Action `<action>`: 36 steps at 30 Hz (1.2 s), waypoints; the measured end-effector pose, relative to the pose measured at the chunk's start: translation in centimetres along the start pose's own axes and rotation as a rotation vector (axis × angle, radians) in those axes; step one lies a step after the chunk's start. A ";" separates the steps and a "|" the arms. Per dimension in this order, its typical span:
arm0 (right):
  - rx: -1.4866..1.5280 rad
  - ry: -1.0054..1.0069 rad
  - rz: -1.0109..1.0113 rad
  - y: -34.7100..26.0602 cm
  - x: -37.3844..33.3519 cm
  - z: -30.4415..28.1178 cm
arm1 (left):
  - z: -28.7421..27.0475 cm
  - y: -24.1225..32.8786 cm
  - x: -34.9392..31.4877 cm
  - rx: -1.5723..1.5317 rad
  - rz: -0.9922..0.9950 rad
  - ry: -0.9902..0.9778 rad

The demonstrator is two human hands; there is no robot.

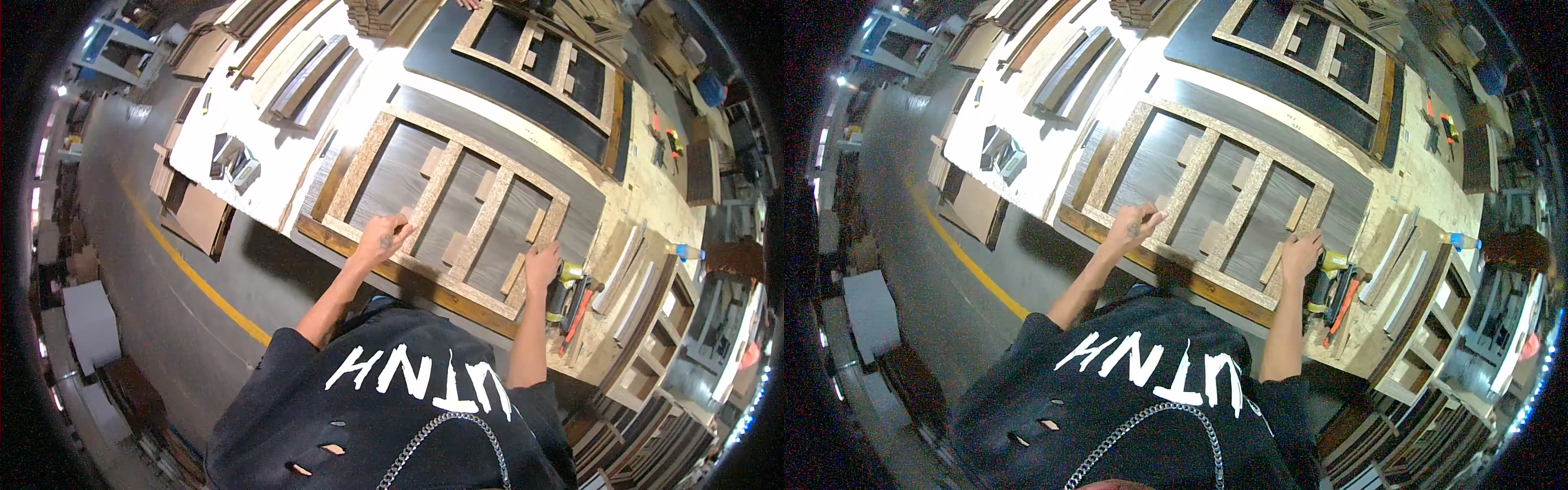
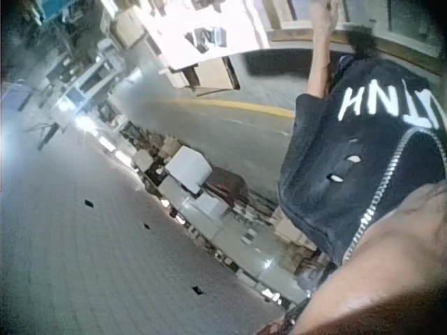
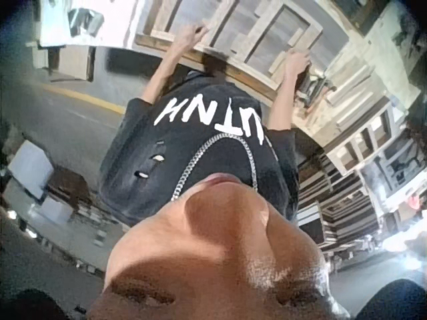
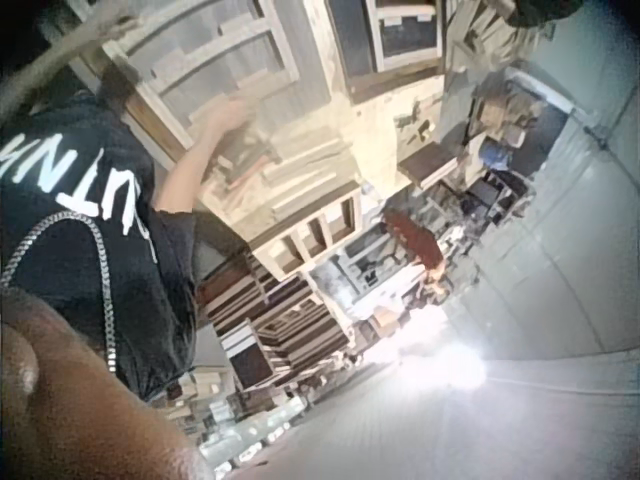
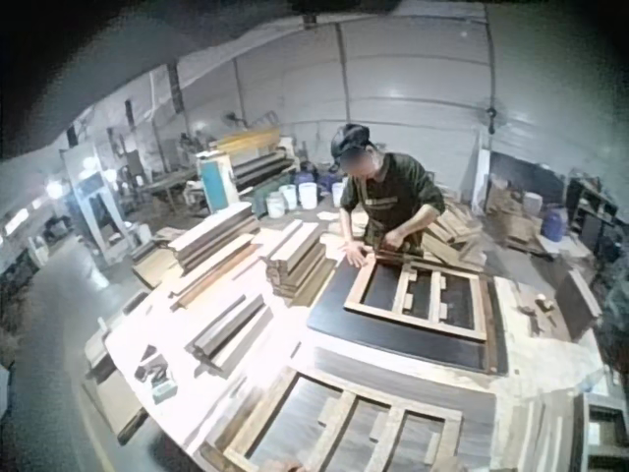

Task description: Assembling small wooden frames by placing wood strips onto a base and securing them with a nail gun.

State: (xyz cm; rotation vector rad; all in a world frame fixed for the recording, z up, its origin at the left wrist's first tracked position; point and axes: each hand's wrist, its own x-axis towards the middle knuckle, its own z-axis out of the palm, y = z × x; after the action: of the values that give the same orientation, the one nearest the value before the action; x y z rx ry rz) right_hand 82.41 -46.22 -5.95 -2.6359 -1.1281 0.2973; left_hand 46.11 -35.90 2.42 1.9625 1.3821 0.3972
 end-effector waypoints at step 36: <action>-0.119 -0.201 0.405 -2.7 1.9 0.8 | 8.3 -3.1 24.2 0.371 0.571 0.154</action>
State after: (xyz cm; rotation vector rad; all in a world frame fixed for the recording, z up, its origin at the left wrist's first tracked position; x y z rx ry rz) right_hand 81.63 -42.95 -6.06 -2.9828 -0.6684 0.6013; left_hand 58.22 -16.25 -8.99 2.6857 1.0112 0.5925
